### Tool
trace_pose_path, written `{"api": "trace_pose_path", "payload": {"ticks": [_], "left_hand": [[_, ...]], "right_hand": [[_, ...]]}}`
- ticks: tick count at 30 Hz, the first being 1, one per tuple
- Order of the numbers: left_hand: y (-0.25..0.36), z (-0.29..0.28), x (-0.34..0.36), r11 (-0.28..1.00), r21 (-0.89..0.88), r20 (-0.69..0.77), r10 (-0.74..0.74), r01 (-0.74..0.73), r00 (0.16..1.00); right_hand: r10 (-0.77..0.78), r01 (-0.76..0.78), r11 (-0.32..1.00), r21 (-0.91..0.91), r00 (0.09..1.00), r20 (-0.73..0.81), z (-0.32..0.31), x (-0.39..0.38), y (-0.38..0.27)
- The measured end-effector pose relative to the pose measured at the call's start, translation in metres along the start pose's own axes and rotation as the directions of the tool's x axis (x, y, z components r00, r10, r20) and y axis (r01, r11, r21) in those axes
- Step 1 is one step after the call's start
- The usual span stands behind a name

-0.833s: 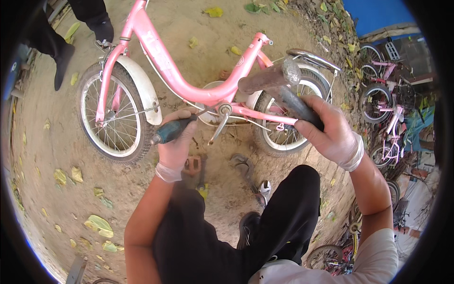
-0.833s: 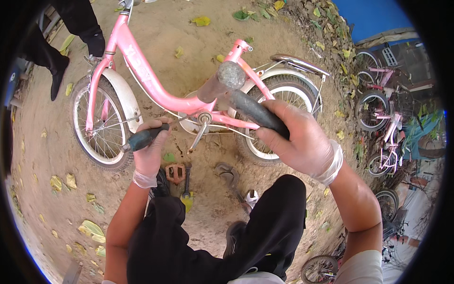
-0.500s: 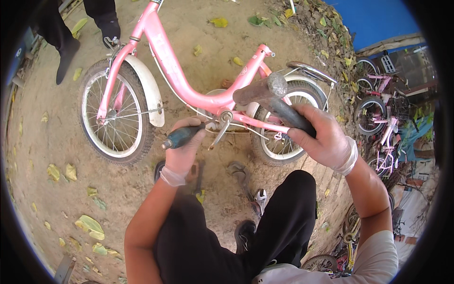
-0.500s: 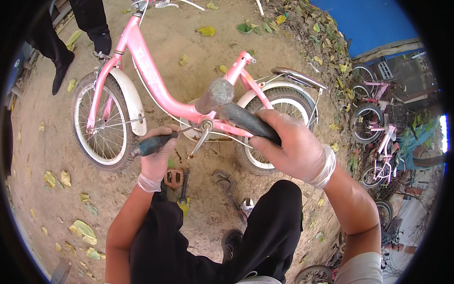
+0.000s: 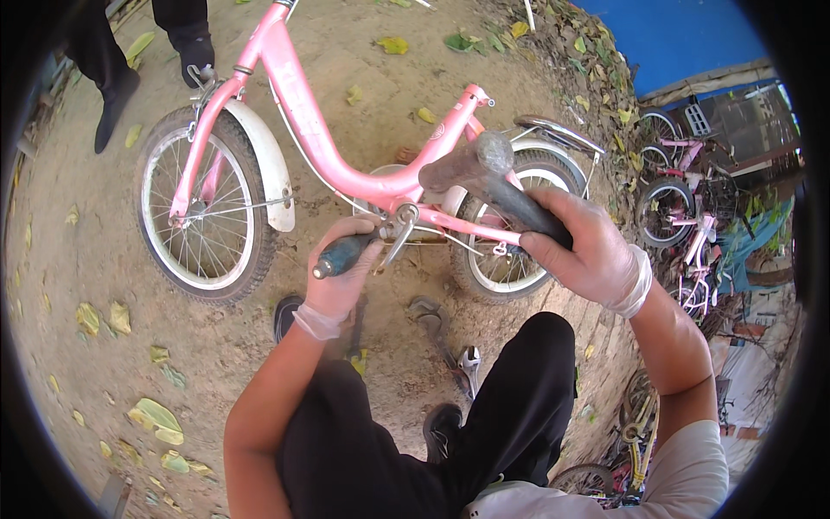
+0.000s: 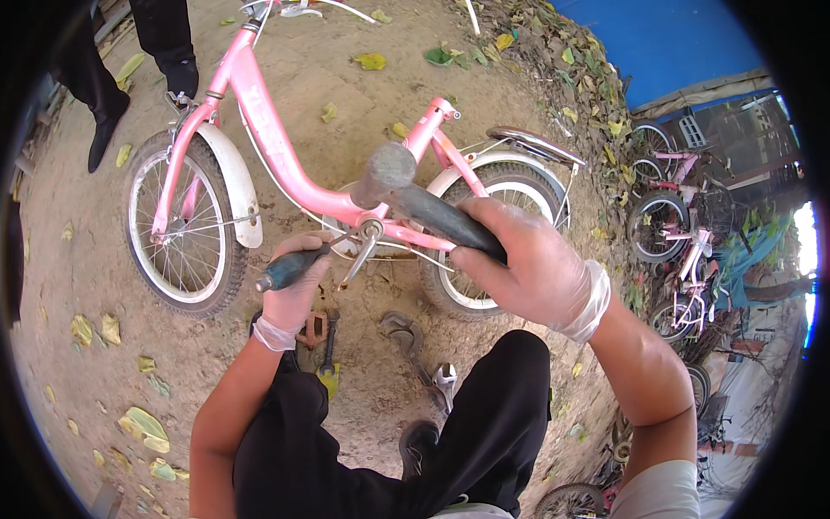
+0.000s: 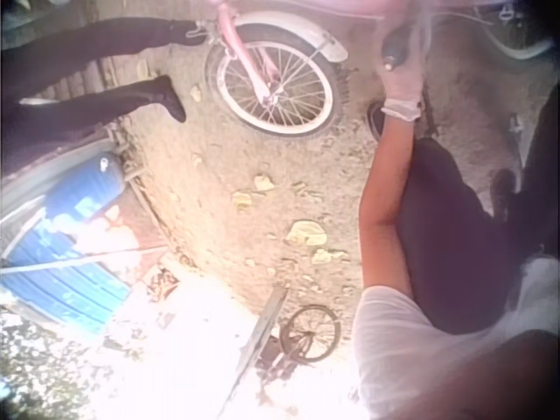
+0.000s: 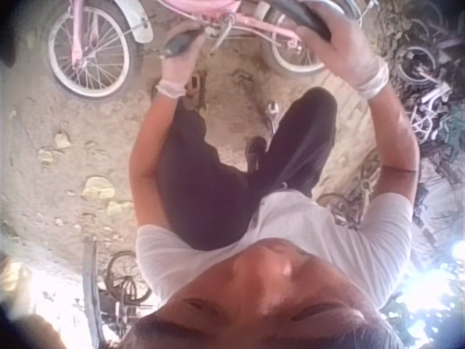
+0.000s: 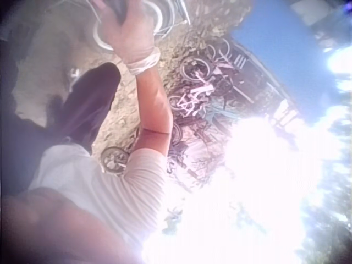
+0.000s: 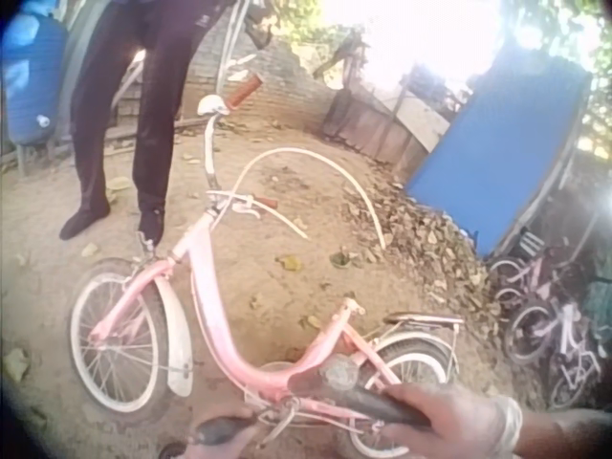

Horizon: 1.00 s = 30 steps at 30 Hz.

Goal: The person uses a hammer and a punch to repeatedly strike the bottom bracket area of a pink bicycle frame. They pause briefly to handle a smartphone before resuming the hammering. The bicycle remains on the ground throughout.

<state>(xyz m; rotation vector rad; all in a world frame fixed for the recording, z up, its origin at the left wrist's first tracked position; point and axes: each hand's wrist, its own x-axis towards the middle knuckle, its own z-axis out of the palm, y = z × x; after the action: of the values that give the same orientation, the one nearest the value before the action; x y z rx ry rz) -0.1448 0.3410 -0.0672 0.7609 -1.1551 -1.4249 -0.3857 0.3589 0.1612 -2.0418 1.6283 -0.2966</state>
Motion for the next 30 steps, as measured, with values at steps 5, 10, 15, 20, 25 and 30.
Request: {"api": "trace_pose_path", "payload": {"ticks": [5,10,15,20,25,30], "left_hand": [[0.001,0.001,0.004,0.997,-0.048,-0.038,-0.066,0.064,0.997],[-0.004,-0.01,0.006,0.992,0.09,-0.108,-0.074,0.084,0.991],[-0.017,-0.018,-0.001,0.96,0.264,-0.008,-0.096,0.095,0.995],[-0.027,-0.023,0.006,0.536,0.777,0.258,0.207,-0.33,0.944],[-0.006,-0.018,0.014,0.936,0.327,0.047,-0.152,0.128,0.987],[0.017,-0.013,0.033,0.934,0.247,0.008,-0.268,0.257,0.964]], "right_hand": [[-0.247,0.248,0.963,-0.109,0.969,0.025,-0.007,0.02,-0.032],[-0.415,0.506,0.821,-0.264,0.847,0.33,-0.019,0.05,-0.085],[-0.418,0.614,0.609,-0.502,0.786,0.454,-0.005,0.092,-0.121],[-0.471,0.676,0.63,-0.381,0.723,0.505,-0.011,0.098,-0.141],[-0.393,0.644,0.584,-0.494,0.757,0.522,-0.006,0.103,-0.132],[-0.417,0.613,0.635,-0.471,0.785,0.459,-0.008,0.103,-0.116]]}}
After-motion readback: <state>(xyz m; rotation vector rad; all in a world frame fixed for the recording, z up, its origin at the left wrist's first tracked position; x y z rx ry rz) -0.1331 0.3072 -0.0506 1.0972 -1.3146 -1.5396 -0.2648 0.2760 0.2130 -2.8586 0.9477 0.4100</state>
